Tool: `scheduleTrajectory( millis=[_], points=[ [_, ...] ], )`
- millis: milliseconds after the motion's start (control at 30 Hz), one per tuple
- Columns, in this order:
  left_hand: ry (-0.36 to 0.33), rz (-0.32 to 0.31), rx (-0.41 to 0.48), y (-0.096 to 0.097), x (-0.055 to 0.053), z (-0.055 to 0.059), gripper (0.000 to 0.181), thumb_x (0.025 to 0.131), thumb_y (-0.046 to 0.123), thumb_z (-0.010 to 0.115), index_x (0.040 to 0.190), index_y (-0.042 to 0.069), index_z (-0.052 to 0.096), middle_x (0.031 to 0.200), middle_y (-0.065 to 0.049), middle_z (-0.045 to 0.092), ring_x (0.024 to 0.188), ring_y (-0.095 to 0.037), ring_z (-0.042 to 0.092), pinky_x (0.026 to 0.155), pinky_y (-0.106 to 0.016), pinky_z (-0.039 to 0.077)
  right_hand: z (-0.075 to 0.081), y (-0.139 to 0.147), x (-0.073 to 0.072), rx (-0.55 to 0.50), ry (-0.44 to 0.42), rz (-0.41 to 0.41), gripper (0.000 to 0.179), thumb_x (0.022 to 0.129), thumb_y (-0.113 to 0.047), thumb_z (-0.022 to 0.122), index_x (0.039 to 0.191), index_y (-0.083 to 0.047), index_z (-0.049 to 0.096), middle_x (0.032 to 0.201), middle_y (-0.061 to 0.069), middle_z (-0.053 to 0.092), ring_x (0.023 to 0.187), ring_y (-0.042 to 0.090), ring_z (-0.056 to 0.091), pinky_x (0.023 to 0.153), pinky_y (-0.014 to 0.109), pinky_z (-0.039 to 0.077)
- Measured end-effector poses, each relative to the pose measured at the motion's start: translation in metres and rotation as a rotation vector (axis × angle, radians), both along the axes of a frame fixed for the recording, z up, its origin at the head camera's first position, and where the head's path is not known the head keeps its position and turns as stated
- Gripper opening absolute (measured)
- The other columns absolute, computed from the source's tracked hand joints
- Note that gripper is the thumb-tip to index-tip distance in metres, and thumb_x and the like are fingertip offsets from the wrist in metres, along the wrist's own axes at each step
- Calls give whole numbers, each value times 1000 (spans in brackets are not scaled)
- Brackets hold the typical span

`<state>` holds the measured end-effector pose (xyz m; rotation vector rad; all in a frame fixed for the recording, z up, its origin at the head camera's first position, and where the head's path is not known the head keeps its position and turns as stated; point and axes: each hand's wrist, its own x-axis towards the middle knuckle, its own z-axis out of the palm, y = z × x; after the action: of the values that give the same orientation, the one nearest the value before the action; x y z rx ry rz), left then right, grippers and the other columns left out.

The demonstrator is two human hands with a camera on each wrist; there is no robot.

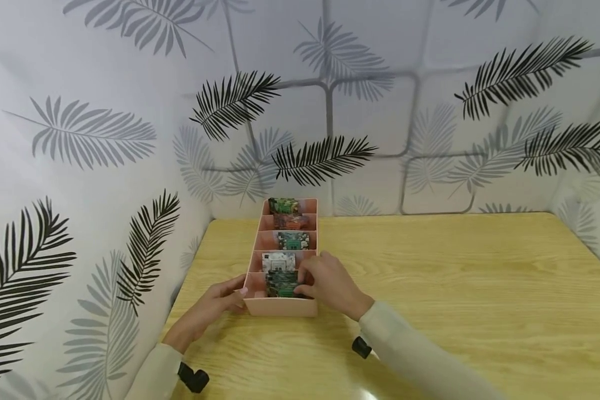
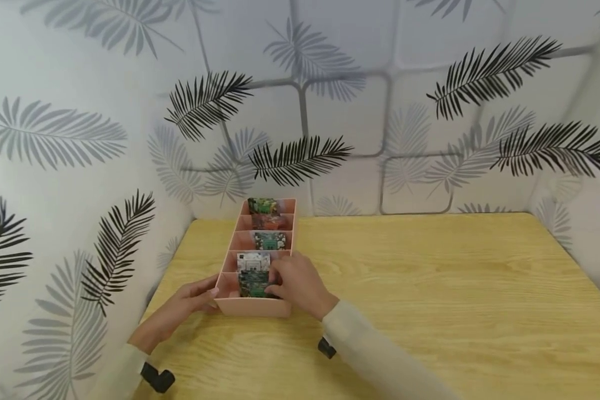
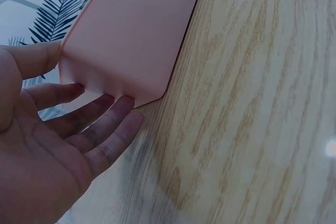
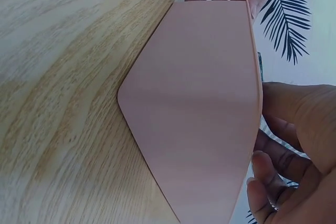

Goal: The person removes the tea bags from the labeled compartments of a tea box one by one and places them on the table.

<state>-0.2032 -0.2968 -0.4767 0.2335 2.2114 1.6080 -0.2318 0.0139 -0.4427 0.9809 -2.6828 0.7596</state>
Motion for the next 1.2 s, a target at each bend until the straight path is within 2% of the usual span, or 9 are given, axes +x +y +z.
scheduleTrajectory(
  millis=[100,167,267,467,567,767,933,1100,1200],
  points=[
    [1,2,-1,-1,-1,0,72,107,39,57,163,5,26,166,-20,27,111,-26,64,102,-51,50,2,-1,-1,-22,-44,15,28,82,-30,90,74,-23,64,67,-14,59,68,8,48,66,28,43],
    [-1,-1,-1,-1,-2,0,73,107,40,57,163,5,26,165,-21,27,111,-27,64,102,-52,50,4,0,-1,-44,-84,42,21,83,-26,89,78,-20,69,70,-13,62,70,8,55,68,27,48],
    [5,-8,-1,0,-3,0,72,107,40,56,163,6,26,165,-20,28,112,-27,63,102,-51,50,5,0,-1,-51,-99,77,10,86,-20,86,85,-16,77,76,-9,69,75,8,59,71,29,51],
    [32,-32,1,1,-4,1,69,109,38,54,163,5,26,166,-20,26,116,-28,62,102,-51,50,3,3,-2,-5,-5,107,5,89,-21,83,90,-16,84,83,-8,75,78,11,54,74,32,44],
    [33,-37,2,1,-2,2,69,109,37,53,163,4,25,166,-22,25,115,-28,62,103,-53,49,4,6,-3,-17,5,115,6,90,-19,81,94,-15,84,86,-5,77,75,12,52,71,31,41],
    [12,2,-5,-1,1,1,71,108,40,55,163,5,26,166,-20,25,116,-25,62,103,-51,50,10,10,-3,-24,26,89,7,92,-24,78,91,-17,81,82,-7,74,68,10,44,67,30,37],
    [19,9,-7,-2,1,1,71,108,40,54,163,5,26,166,-20,27,119,-26,61,102,-50,50,16,14,-6,-57,42,56,9,92,-26,77,86,-19,77,75,-9,70,67,9,44,67,29,40],
    [34,-2,-7,-2,1,2,70,108,40,54,163,4,27,165,-21,29,119,-28,61,101,-49,51,25,20,-9,-141,-10,64,6,95,-16,75,93,-14,80,83,-6,72,74,10,54,73,32,49],
    [29,-11,-8,-2,0,0,70,109,39,54,163,4,27,164,-22,29,119,-28,62,102,-48,51,29,24,-10,-170,-19,67,8,97,-14,73,99,-14,80,87,-7,71,78,9,57,75,32,50]
  ],
)
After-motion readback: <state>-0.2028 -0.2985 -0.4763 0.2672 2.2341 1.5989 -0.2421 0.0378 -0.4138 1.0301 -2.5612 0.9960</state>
